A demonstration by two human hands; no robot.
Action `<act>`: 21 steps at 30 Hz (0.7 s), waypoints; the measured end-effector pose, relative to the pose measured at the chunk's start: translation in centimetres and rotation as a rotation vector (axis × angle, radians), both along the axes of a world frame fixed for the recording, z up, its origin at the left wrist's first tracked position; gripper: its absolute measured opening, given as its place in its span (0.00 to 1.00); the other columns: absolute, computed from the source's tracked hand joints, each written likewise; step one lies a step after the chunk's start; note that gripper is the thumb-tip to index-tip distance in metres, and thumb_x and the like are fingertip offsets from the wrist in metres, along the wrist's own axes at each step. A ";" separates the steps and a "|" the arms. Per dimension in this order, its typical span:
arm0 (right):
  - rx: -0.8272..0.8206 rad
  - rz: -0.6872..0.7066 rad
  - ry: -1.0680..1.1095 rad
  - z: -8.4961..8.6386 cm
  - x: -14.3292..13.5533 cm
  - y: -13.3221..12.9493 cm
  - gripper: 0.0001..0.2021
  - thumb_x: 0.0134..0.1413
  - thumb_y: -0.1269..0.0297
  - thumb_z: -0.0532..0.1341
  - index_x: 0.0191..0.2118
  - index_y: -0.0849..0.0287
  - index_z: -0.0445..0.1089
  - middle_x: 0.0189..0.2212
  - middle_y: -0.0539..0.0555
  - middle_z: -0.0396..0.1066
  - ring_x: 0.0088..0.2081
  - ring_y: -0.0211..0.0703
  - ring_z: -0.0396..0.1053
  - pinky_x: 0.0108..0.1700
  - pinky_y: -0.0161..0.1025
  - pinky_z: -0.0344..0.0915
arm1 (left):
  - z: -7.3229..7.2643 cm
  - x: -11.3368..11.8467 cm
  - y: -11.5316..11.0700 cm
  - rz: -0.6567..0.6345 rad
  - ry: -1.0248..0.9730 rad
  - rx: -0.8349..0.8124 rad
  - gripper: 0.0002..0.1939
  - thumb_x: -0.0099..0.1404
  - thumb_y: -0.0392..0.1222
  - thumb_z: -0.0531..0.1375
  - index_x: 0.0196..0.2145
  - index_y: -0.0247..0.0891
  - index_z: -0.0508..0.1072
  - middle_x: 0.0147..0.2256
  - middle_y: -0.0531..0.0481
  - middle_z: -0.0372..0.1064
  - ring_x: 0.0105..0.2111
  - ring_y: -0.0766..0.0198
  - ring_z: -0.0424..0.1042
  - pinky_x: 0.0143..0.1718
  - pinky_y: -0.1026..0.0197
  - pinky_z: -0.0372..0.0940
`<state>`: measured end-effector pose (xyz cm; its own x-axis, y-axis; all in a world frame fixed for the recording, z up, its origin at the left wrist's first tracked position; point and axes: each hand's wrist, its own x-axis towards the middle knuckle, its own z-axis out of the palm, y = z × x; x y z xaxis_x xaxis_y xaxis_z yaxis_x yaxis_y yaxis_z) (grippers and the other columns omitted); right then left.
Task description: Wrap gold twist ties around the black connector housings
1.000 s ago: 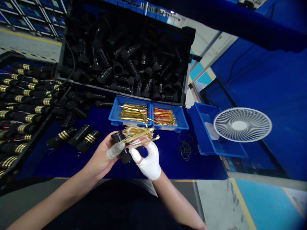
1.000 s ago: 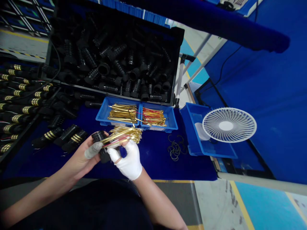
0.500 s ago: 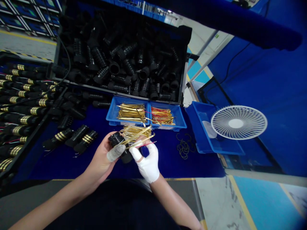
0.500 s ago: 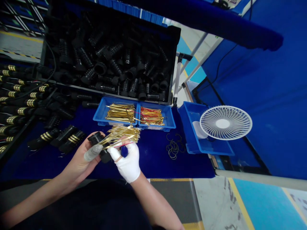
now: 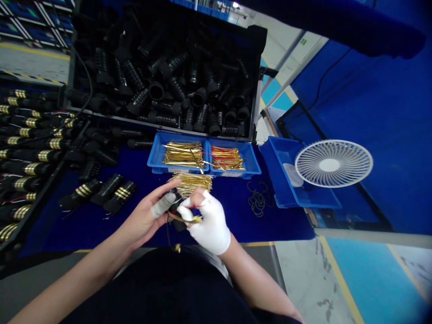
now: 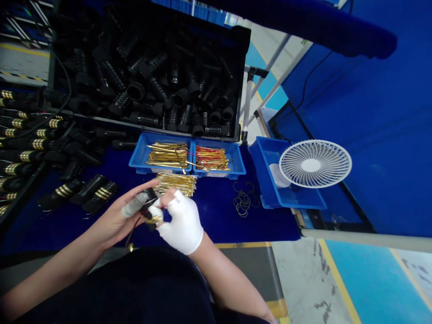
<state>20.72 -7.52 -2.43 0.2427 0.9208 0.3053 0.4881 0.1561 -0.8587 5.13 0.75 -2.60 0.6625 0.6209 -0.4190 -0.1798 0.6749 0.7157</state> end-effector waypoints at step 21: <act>0.179 -0.182 0.484 -1.4 0.4 -3.7 0.23 0.66 0.45 0.53 0.23 0.53 0.61 0.18 0.47 0.54 0.21 0.40 0.55 0.27 0.41 0.56 | -3.0 0.0 -0.8 -0.089 0.206 0.158 0.17 0.55 0.43 0.73 0.40 0.32 0.80 0.35 0.41 0.80 0.34 0.55 0.78 0.38 0.57 0.71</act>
<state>21.12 -11.21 -3.81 0.5450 0.7946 0.2674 0.0767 0.2704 -0.9597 5.17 -0.03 -5.64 0.6281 0.6328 -0.4529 0.0353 0.5583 0.8289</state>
